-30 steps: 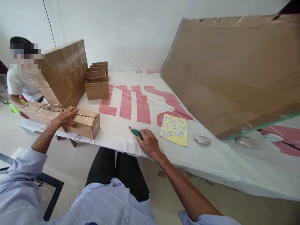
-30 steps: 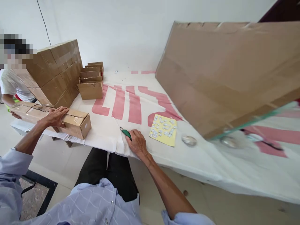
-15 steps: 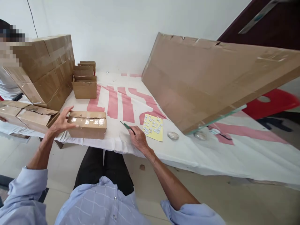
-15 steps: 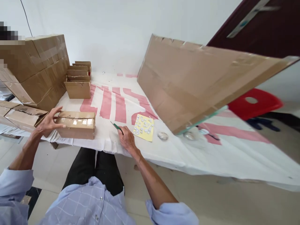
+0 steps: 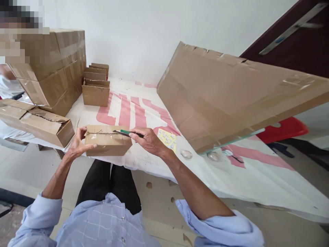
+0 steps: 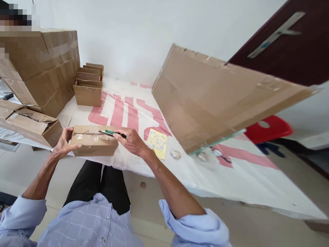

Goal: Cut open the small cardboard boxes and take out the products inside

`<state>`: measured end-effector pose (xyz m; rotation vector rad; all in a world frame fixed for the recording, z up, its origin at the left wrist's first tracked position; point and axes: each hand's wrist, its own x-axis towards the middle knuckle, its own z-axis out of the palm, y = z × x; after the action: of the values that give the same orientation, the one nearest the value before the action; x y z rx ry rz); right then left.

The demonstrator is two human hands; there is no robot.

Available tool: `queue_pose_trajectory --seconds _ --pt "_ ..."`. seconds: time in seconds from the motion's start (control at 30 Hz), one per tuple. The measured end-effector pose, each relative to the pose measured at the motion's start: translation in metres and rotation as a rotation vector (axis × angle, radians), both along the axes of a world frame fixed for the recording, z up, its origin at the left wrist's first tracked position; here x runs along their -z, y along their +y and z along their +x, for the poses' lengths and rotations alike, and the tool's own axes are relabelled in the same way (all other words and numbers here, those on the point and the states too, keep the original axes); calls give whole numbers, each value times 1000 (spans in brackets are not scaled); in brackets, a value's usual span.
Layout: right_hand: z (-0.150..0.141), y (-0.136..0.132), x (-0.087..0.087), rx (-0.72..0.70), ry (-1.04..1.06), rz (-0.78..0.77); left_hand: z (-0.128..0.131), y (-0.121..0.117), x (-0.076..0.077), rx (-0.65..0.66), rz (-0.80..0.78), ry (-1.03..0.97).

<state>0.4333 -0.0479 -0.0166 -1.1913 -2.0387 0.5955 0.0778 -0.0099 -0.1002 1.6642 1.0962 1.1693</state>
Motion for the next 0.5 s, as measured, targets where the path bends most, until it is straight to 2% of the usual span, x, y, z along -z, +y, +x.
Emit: queue_pose_trajectory --seconds 0.1,0.27,0.5 --pt "-14 4 -9 -90 -67 -9 7 -6 -1 -1 14 21" --pt "-34 17 -21 -156 -163 10 10 -9 -6 -4 20 57" --pt "-57 34 -30 -217 -307 60 9 -7 3 24 46 63"
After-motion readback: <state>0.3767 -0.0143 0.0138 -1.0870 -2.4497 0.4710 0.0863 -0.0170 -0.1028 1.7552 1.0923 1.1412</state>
